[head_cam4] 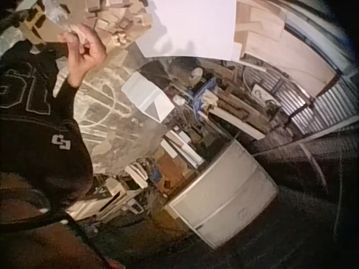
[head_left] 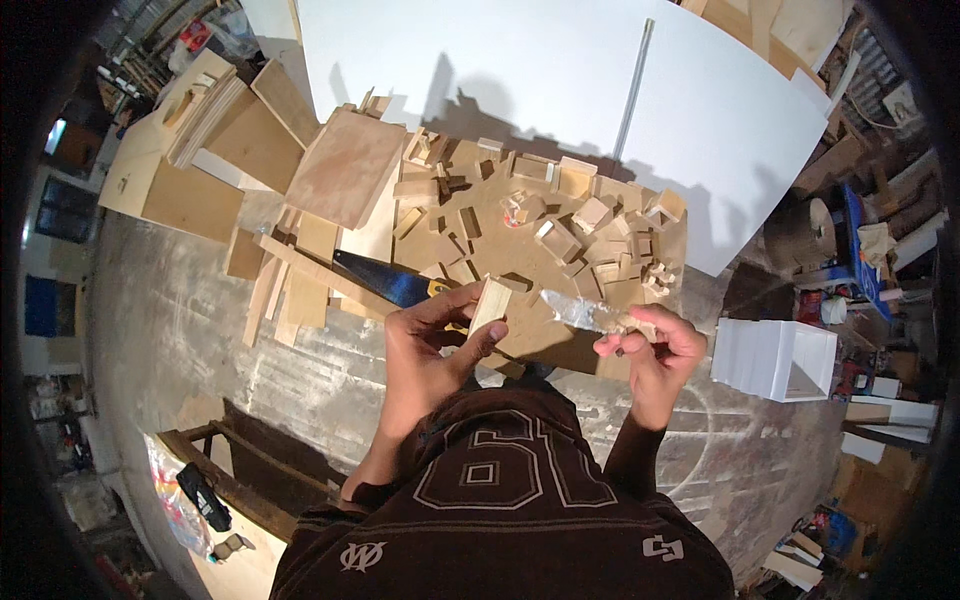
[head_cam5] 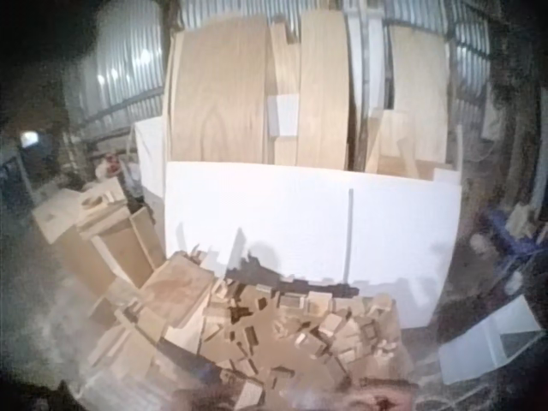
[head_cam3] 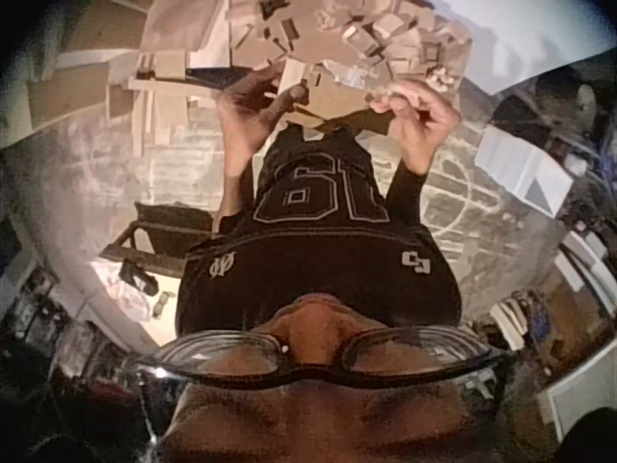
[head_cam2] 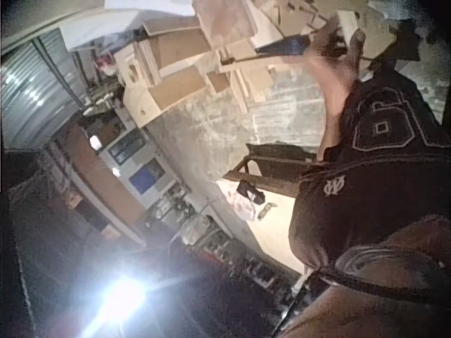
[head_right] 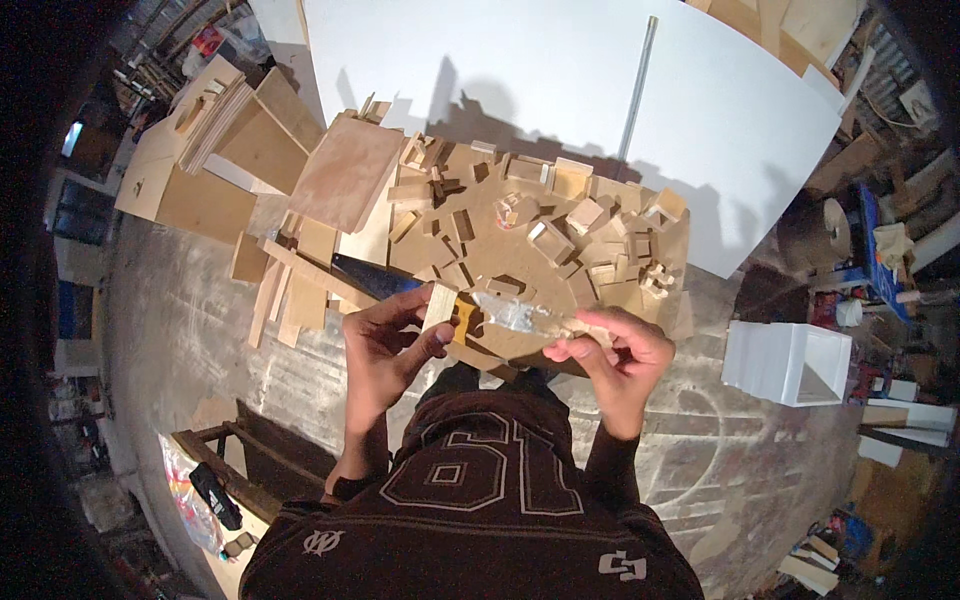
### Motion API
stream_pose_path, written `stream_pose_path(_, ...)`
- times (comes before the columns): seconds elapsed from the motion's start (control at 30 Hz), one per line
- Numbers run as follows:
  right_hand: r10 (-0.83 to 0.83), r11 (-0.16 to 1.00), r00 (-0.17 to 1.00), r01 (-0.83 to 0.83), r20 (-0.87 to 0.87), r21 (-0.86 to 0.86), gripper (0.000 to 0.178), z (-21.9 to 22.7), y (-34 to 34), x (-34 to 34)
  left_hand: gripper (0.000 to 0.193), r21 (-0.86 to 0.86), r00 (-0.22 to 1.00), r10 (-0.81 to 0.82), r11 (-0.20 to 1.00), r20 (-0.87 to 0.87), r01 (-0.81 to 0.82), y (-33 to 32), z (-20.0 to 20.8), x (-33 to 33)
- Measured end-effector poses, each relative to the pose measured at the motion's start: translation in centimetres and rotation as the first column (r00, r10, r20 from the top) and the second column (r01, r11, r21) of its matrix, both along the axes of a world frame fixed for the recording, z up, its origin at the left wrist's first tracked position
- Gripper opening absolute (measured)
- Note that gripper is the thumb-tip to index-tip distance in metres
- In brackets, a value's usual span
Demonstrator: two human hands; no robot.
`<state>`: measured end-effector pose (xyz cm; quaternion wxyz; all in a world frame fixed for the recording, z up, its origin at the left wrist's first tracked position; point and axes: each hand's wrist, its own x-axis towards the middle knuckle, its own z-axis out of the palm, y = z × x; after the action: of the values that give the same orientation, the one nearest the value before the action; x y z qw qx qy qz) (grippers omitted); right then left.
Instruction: The person sands small wooden pieces with sandpaper, applies glue to the edges using a brush, and joins them together. The person repeats this process with multiple pieces, assembling them into small structures on a cluttered workbench.
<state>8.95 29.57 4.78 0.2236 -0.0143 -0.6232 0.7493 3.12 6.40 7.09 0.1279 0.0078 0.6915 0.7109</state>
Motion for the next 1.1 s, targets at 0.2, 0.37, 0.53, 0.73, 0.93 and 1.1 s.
stream_pose_path(0.2, 0.029, 0.991, 0.999, -0.023, -0.044, 0.134, 0.02, 0.9, -0.7, -0.3, 0.041, -0.033, 0.995, -0.086, 0.996, -0.052, 0.084, -0.1, 1.1, -0.2)
stream_pose_path(0.37, 0.028, 0.974, 0.998, -0.014, -0.059, 0.227, 0.021, 0.7, -0.9, -0.9, 0.043, 0.02, 0.991, -0.114, 0.993, -0.064, 0.116, -0.1, 1.8, -0.7)
stream_pose_path(0.53, -0.022, 0.96, 0.999, 0.027, -0.024, 0.278, 0.024, 0.3, -1.1, -1.3, 0.046, 0.033, 0.987, -0.127, 0.991, -0.096, 0.131, -0.4, 1.7, -1.0)
stream_pose_path(0.73, -0.094, 0.909, 0.994, 0.106, -0.051, 0.404, 0.027, 0.3, -0.6, -1.7, 0.047, 0.058, 0.988, -0.118, 0.991, -0.101, 0.124, -0.9, 1.6, -1.5)
stream_pose_path(0.93, -0.077, 0.969, 0.997, 0.074, 0.006, 0.235, 0.024, 1.0, -1.3, -1.5, 0.046, 0.13, 0.992, -0.118, 0.984, -0.054, 0.124, -0.2, 1.2, -1.6)
stream_pose_path(1.1, -0.02, 0.923, 1.0, 0.026, -0.021, 0.383, 0.022, 2.0, -1.6, -2.6, 0.044, 0.118, 0.991, -0.128, 0.984, -0.05, 0.133, -0.5, 1.6, -1.3)
